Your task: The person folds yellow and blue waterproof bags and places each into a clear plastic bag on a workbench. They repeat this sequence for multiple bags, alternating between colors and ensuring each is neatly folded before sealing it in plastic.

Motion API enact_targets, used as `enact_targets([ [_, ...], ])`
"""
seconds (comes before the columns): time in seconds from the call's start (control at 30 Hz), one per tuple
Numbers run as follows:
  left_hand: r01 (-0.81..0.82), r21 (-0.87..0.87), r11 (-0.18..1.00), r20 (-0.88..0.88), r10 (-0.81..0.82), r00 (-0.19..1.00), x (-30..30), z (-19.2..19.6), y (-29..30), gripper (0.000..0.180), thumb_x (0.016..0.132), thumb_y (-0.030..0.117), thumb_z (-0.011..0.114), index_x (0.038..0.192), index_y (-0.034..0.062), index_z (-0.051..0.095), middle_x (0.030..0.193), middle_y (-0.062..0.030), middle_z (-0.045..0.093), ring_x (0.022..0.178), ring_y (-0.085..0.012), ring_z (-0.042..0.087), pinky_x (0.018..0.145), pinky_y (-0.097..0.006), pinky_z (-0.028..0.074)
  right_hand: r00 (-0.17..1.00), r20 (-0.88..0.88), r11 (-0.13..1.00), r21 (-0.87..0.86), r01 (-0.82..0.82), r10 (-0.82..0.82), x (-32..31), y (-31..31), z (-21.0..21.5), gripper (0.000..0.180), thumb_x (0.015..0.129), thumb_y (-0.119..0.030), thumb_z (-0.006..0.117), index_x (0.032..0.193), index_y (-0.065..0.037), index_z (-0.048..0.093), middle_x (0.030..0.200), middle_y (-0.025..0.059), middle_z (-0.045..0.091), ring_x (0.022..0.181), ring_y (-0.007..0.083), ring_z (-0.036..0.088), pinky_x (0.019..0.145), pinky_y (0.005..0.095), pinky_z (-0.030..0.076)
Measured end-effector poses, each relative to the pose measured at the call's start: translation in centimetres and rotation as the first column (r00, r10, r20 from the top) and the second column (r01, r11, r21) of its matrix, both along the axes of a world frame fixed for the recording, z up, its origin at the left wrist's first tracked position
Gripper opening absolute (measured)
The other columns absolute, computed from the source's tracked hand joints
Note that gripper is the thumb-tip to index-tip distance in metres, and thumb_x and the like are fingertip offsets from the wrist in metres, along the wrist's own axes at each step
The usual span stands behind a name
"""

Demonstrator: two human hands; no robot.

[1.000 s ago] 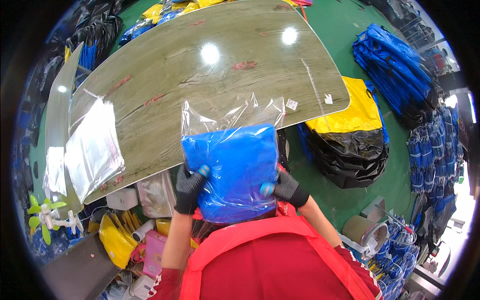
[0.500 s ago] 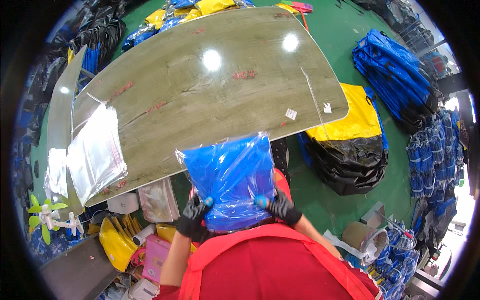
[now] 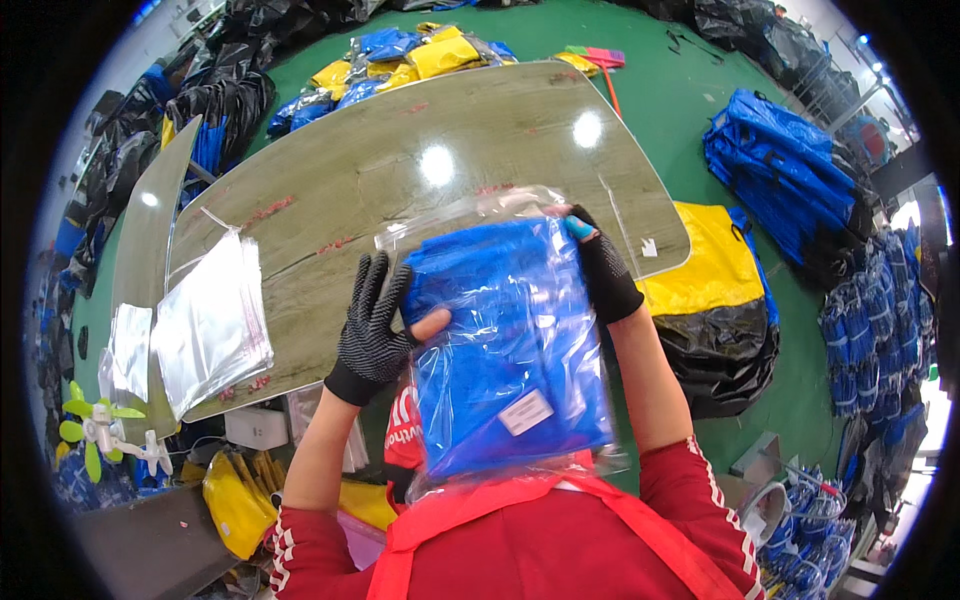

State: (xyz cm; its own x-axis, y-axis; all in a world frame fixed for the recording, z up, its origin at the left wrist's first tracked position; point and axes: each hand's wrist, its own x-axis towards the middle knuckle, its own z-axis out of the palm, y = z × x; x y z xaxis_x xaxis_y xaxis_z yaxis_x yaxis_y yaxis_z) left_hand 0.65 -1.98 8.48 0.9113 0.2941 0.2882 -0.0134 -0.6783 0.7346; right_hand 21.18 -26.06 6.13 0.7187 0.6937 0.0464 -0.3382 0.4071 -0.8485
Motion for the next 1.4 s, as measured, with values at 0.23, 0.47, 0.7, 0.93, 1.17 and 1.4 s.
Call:
enact_targets([
  [0.23,0.094,-0.656,0.749,0.11,-0.029,0.994,1.7,-4.9,1.6,0.067,0.084,0.017,0.073,0.142,0.0088,0.04,0.144,-0.006,0.045,0.125,-0.0179,0.046,0.099,-0.032,0.042,0.966,0.186,0.943,-0.246,0.223,-0.18,-3.9,1.7,0.4,0.015,0.093,-0.021,0.064,0.1,-0.008,0.06,0.093,-0.0023,0.06,0.086,0.0073,0.055,0.073,0.0232,0.046],
  [0.47,0.089,-0.751,0.654,0.065,-0.061,0.996,2.7,-7.9,3.6,0.031,0.09,0.016,0.066,0.118,0.0052,0.059,0.132,-0.0028,0.055,0.109,-0.0124,0.053,0.094,-0.029,0.043,0.833,0.535,0.927,-0.226,0.301,-0.14,-4.6,0.5,-1.5,0.025,0.092,-0.02,0.066,0.11,-0.002,0.06,0.102,0.003,0.064,0.096,0.0114,0.059,0.087,0.0262,0.046],
  [0.7,0.102,-0.623,0.775,0.159,-0.002,0.987,4.0,-7.2,2.5,0.012,0.096,0.011,0.056,0.104,0.0026,0.059,0.115,-0.007,0.063,0.1,-0.0116,0.055,0.091,-0.028,0.044,0.654,0.691,0.669,-0.331,0.665,-0.309,-5.1,1.0,-0.5,0.02,0.093,-0.021,0.062,0.098,-0.002,0.06,0.084,0.0096,0.067,0.079,0.0162,0.064,0.074,0.0292,0.05],
  [0.93,-0.023,-0.427,0.904,0.065,0.056,0.996,4.7,-2.3,2.8,0.021,0.096,0.014,0.057,0.11,-0.0008,0.057,0.105,-0.0102,0.065,0.096,-0.0172,0.061,0.087,-0.029,0.047,0.702,0.658,0.755,-0.308,0.58,-0.271,-2.9,2.0,3.1,0.013,0.094,-0.014,0.057,0.094,-0.001,0.057,0.08,0.0067,0.063,0.075,0.013,0.06,0.069,0.0282,0.047],
  [1.17,-0.036,-0.225,0.974,0.323,0.109,0.94,6.5,4.4,3.6,0.015,0.098,0.018,0.055,0.1,0.0031,0.058,0.077,-0.0031,0.061,0.069,-0.0093,0.055,0.062,-0.026,0.045,0.402,0.849,0.648,-0.096,0.756,-0.342,0.6,3.6,5.4,0.017,0.093,-0.014,0.055,0.096,0.003,0.057,0.078,0.0102,0.063,0.074,0.0174,0.059,0.064,0.034,0.045],
  [1.4,-0.114,-0.633,0.766,0.043,0.182,0.982,6.3,15.3,-1.3,0.02,0.098,0.021,0.053,0.103,0.003,0.058,0.068,0.0008,0.057,0.057,-0.006,0.052,0.052,-0.023,0.042,0.62,0.559,0.69,-0.113,0.715,-0.551,3.5,7.2,7.4,0.017,0.099,-0.019,0.053,0.096,-0.005,0.061,0.08,0.001,0.062,0.074,0.0106,0.055,0.069,0.0265,0.045],
])
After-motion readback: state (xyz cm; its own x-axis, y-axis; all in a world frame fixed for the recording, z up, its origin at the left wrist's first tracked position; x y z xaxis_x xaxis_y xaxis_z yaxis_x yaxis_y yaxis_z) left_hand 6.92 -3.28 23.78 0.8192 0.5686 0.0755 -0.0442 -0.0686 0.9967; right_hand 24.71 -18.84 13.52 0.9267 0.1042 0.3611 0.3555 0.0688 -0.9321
